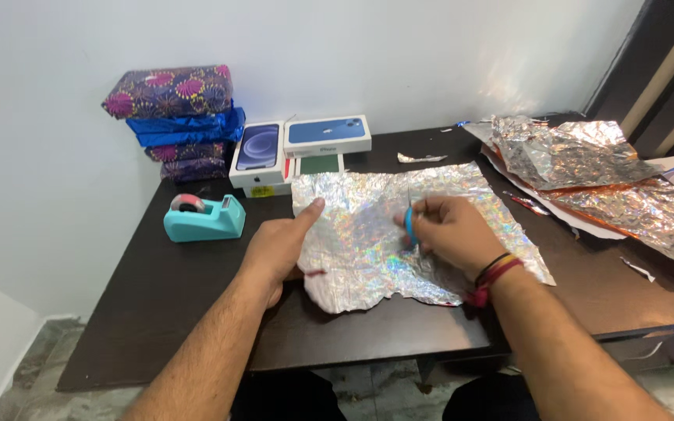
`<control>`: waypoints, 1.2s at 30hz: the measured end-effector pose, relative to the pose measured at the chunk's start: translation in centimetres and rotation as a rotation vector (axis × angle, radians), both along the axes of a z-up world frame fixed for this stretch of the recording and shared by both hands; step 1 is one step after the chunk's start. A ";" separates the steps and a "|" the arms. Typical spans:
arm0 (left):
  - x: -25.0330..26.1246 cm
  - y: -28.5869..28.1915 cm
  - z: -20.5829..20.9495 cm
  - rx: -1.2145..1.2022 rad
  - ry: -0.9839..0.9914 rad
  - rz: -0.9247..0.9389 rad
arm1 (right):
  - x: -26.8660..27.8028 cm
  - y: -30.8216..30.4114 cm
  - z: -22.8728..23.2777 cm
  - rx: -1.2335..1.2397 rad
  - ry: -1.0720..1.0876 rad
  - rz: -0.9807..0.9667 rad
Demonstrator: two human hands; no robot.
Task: The person cuts a sheet of shiny wrapping paper with scissors, places a phone box on it, folds the paper around the box, and secures the folds with tape. The wrapped box is set aside, and the person begins wrapping a second phone box in the same way.
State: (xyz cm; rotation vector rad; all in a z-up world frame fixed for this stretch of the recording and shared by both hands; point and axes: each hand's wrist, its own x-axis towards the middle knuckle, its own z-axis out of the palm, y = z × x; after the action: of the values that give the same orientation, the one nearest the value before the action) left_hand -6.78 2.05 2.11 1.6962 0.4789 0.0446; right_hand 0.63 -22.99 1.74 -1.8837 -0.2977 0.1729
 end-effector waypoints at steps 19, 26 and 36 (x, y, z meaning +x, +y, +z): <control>-0.7 1.3 1.1 -0.111 0.072 -0.310 | 0.3 -2.2 1.9 -0.201 -0.091 -0.120; -0.6 0.9 0.5 -0.025 0.098 -0.279 | -3.7 5.1 1.1 0.097 0.220 0.059; -0.2 1.2 0.3 -0.014 0.102 -0.318 | -5.4 4.5 0.9 0.251 0.351 0.121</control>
State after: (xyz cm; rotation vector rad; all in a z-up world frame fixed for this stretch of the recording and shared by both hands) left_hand -7.01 3.24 2.43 1.7484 0.2793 -0.2770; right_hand -4.73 -18.53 2.67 -1.5547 -0.1824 0.5178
